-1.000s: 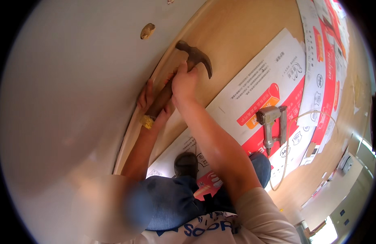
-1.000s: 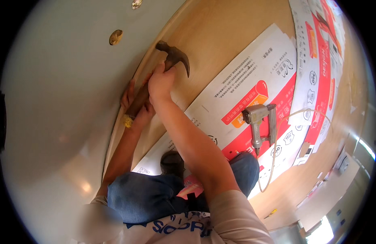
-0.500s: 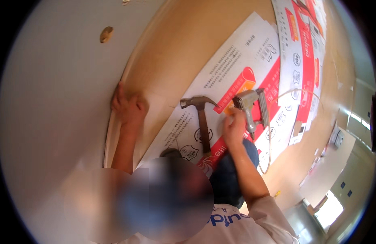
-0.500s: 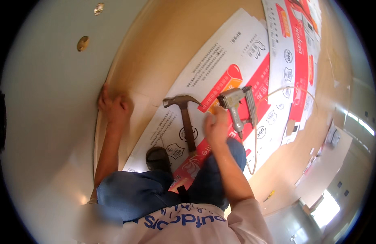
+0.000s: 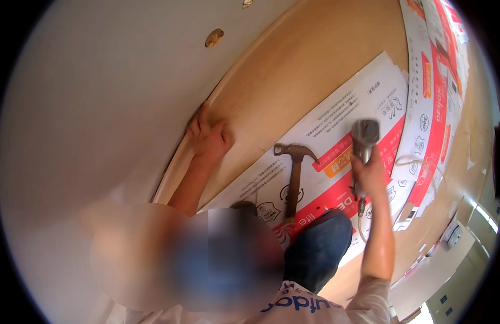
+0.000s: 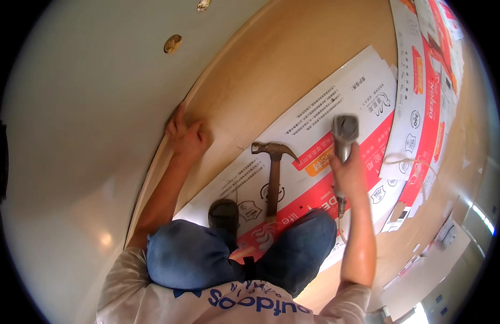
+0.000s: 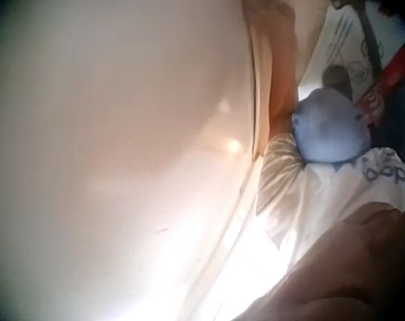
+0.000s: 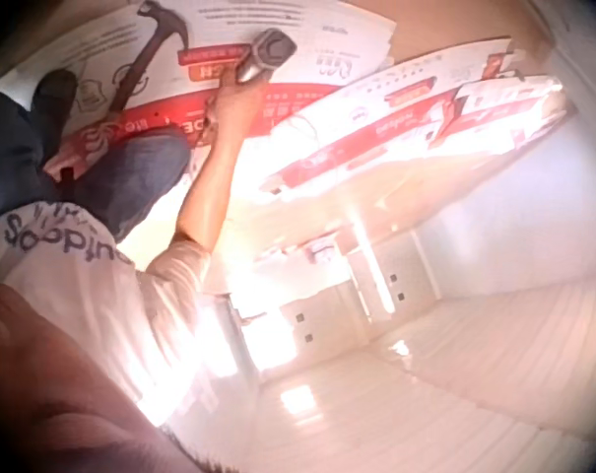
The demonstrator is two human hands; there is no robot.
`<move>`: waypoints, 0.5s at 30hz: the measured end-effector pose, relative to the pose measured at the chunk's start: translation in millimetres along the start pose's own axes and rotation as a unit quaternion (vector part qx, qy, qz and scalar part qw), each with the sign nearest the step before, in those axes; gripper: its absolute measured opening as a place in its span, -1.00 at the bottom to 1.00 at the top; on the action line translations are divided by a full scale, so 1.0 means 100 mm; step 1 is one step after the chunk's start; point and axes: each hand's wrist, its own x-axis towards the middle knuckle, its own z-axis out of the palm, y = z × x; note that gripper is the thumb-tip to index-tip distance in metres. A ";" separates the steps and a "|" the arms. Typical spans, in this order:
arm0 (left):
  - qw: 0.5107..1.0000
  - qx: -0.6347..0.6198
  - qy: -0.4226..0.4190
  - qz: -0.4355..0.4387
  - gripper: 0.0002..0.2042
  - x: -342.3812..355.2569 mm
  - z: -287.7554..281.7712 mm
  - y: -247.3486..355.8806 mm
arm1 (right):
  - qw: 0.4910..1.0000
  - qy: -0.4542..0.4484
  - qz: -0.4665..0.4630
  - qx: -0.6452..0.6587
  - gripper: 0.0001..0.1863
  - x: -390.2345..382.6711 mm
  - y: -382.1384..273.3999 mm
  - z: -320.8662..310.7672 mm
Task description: The person installs a wooden baseboard along a wall by positioning the board, hammering it into place, and using a pneumatic nail gun to secure it. They then handle and fit small wooden trim pieces into a corner, hammering them and securing them with the nail gun.
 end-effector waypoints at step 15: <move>1.000 -0.008 0.013 0.008 -0.76 0.05 0.01 0.00 | 0.705 -0.302 -0.002 0.642 -0.48 1.10 -1.08 1.68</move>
